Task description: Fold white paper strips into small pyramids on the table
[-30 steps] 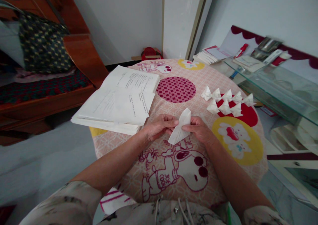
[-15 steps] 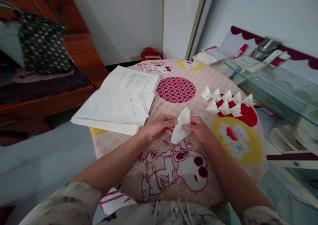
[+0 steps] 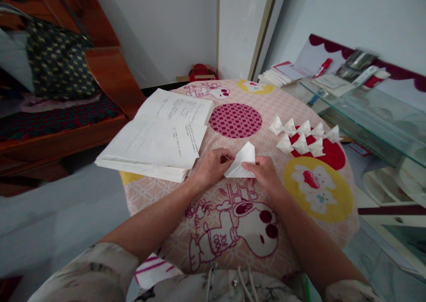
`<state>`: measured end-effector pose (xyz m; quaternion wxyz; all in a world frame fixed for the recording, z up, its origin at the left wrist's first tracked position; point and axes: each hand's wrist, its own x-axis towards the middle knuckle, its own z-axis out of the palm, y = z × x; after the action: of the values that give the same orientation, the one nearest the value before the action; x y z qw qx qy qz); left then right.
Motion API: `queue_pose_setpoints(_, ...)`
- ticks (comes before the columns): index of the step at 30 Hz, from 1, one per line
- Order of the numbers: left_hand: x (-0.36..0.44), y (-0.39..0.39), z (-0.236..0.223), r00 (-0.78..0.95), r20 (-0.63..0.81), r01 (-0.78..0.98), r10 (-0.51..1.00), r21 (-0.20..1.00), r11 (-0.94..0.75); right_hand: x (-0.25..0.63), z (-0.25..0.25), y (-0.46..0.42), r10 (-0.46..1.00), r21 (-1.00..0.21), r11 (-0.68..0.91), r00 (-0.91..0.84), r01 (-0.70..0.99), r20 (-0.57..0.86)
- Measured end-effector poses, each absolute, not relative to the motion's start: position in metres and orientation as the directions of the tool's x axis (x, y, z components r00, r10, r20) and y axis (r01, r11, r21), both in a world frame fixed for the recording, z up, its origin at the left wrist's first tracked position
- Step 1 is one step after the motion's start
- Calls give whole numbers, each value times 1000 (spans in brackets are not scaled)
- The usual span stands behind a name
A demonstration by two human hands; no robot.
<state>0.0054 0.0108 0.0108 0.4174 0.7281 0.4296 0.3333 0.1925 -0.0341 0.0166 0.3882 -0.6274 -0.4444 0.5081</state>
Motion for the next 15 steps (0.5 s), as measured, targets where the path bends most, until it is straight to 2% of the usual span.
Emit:
queue_pose_setpoints(5,7,8,18,425,158,483,891,793,-371,190,18,-34,943,-925,-327,130,197,-306)
queue_pose_setpoints(8,10,10,13,431,134,536,892,758,-373,189,20,-34,946,-868,-325,143,377,-292)
queue_pose_setpoints(12,14,13,8,444,123,578,888,718,-388,195,24,-33,981,-628,-188,119,756,-151)
queue_pose_setpoints(15,19,11,8,454,126,600,882,689,-407,200,26,-32,988,-477,-152,120,866,-97)
